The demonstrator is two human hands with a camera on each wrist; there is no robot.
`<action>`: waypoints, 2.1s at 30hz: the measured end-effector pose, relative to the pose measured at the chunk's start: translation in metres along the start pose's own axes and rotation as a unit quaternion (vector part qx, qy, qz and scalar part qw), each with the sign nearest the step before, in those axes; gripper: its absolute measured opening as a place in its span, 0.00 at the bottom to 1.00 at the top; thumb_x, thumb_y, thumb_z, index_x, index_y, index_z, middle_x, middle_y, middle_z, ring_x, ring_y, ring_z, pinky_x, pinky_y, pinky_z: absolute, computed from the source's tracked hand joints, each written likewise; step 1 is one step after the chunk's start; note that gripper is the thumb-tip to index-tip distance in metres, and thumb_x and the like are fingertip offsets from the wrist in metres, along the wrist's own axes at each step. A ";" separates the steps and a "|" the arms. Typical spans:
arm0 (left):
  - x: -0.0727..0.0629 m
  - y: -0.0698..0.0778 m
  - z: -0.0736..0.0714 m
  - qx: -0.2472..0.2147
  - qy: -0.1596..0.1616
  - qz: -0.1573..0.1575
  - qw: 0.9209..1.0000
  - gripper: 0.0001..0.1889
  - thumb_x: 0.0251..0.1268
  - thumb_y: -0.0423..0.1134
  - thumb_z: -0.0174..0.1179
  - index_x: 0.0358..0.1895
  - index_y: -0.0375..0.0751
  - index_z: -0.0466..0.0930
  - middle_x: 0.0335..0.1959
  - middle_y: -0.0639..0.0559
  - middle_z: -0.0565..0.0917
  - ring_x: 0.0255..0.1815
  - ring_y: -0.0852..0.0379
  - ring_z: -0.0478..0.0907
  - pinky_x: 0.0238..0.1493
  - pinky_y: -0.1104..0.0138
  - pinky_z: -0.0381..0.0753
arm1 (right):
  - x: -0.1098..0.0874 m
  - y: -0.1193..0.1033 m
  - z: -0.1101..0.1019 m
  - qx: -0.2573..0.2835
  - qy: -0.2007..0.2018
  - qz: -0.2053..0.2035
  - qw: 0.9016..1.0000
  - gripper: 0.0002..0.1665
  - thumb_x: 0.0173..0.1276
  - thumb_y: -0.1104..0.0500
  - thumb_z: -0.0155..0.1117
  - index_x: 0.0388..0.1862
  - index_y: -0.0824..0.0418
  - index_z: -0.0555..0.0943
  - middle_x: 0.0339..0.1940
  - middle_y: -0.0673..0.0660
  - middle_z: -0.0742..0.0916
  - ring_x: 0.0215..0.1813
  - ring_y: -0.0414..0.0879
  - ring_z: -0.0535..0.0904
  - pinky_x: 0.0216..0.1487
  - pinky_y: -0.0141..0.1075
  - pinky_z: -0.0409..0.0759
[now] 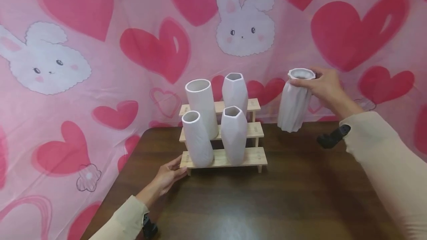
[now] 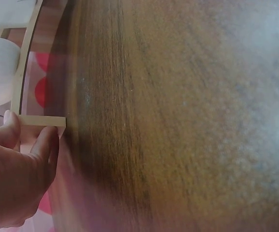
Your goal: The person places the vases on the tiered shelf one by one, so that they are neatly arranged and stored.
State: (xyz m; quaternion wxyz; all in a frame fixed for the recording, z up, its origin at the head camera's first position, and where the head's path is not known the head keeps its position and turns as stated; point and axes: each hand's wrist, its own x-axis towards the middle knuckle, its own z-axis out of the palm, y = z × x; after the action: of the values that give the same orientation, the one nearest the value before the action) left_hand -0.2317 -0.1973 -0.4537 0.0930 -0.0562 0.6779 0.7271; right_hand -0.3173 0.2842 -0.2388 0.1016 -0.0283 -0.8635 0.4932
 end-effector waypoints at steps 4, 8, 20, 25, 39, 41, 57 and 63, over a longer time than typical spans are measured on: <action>0.000 0.000 -0.001 -0.003 -0.001 0.002 1.000 0.31 0.64 0.24 0.58 0.71 0.34 0.61 0.59 0.28 0.73 0.48 0.54 0.78 0.57 0.55 0.78 | 0.000 -0.018 -0.009 0.002 -0.010 0.019 1.000 0.53 0.53 0.35 0.71 0.74 0.54 0.64 0.58 0.55 0.75 0.42 0.42 0.74 0.29 0.25 0.81; 0.002 0.000 -0.001 -0.005 0.002 -0.001 1.000 0.31 0.64 0.24 0.59 0.71 0.34 0.62 0.59 0.29 0.73 0.48 0.54 0.78 0.56 0.55 0.78 | -0.001 -0.032 -0.015 -0.002 -0.007 0.029 1.000 0.55 0.51 0.33 0.70 0.75 0.47 0.61 0.64 0.55 0.71 0.47 0.48 0.72 0.29 0.25 0.80; 0.008 0.001 0.006 -0.002 0.015 -0.003 1.000 0.32 0.64 0.25 0.59 0.71 0.35 0.61 0.60 0.28 0.72 0.49 0.53 0.78 0.57 0.55 0.78 | 0.039 -0.082 -0.005 0.141 -0.001 0.028 0.990 0.57 0.38 0.44 0.83 0.70 0.50 0.70 0.60 0.53 0.74 0.45 0.44 0.73 0.24 0.28 0.83; 0.009 0.002 0.006 0.000 0.017 -0.008 1.000 0.32 0.64 0.25 0.59 0.71 0.36 0.62 0.60 0.29 0.72 0.50 0.53 0.78 0.57 0.55 0.78 | 0.048 -0.106 0.010 0.145 0.000 0.016 0.989 0.56 0.35 0.44 0.84 0.68 0.51 0.72 0.60 0.53 0.75 0.48 0.46 0.72 0.28 0.28 0.84; 0.013 0.001 0.000 -0.003 0.003 -0.013 1.000 0.32 0.64 0.25 0.59 0.72 0.38 0.62 0.59 0.32 0.74 0.49 0.54 0.78 0.55 0.58 0.80 | 0.057 -0.155 0.053 0.173 0.006 0.002 0.985 0.52 0.39 0.47 0.84 0.67 0.50 0.74 0.61 0.52 0.75 0.56 0.49 0.69 0.68 0.49 0.69; 0.013 0.001 0.001 -0.004 0.004 -0.011 1.000 0.33 0.64 0.25 0.59 0.72 0.38 0.62 0.59 0.32 0.74 0.48 0.54 0.78 0.55 0.57 0.80 | 0.057 -0.159 0.058 0.167 0.003 -0.003 0.986 0.51 0.39 0.46 0.83 0.66 0.49 0.74 0.61 0.52 0.74 0.57 0.50 0.69 0.67 0.50 0.69; 0.010 0.003 0.006 -0.007 0.001 -0.007 1.000 0.33 0.63 0.25 0.60 0.72 0.37 0.62 0.60 0.29 0.72 0.49 0.53 0.78 0.57 0.55 0.78 | 0.053 -0.181 0.107 0.140 -0.016 -0.047 0.989 0.36 0.50 0.54 0.80 0.59 0.57 0.79 0.51 0.55 0.79 0.48 0.48 0.76 0.56 0.46 0.80; 0.010 0.003 0.006 -0.008 0.000 -0.006 1.000 0.33 0.63 0.24 0.60 0.72 0.37 0.62 0.60 0.29 0.72 0.48 0.54 0.78 0.57 0.55 0.78 | 0.046 -0.183 0.124 0.109 -0.050 -0.036 0.992 0.37 0.52 0.49 0.78 0.62 0.51 0.77 0.54 0.54 0.79 0.52 0.49 0.75 0.56 0.45 0.80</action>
State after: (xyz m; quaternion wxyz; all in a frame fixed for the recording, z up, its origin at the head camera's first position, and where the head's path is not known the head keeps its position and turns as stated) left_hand -0.2416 -0.1910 -0.4520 0.0967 -0.0609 0.6716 0.7320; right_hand -0.3781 0.0925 -0.1364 0.0788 0.0390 -0.8090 0.5812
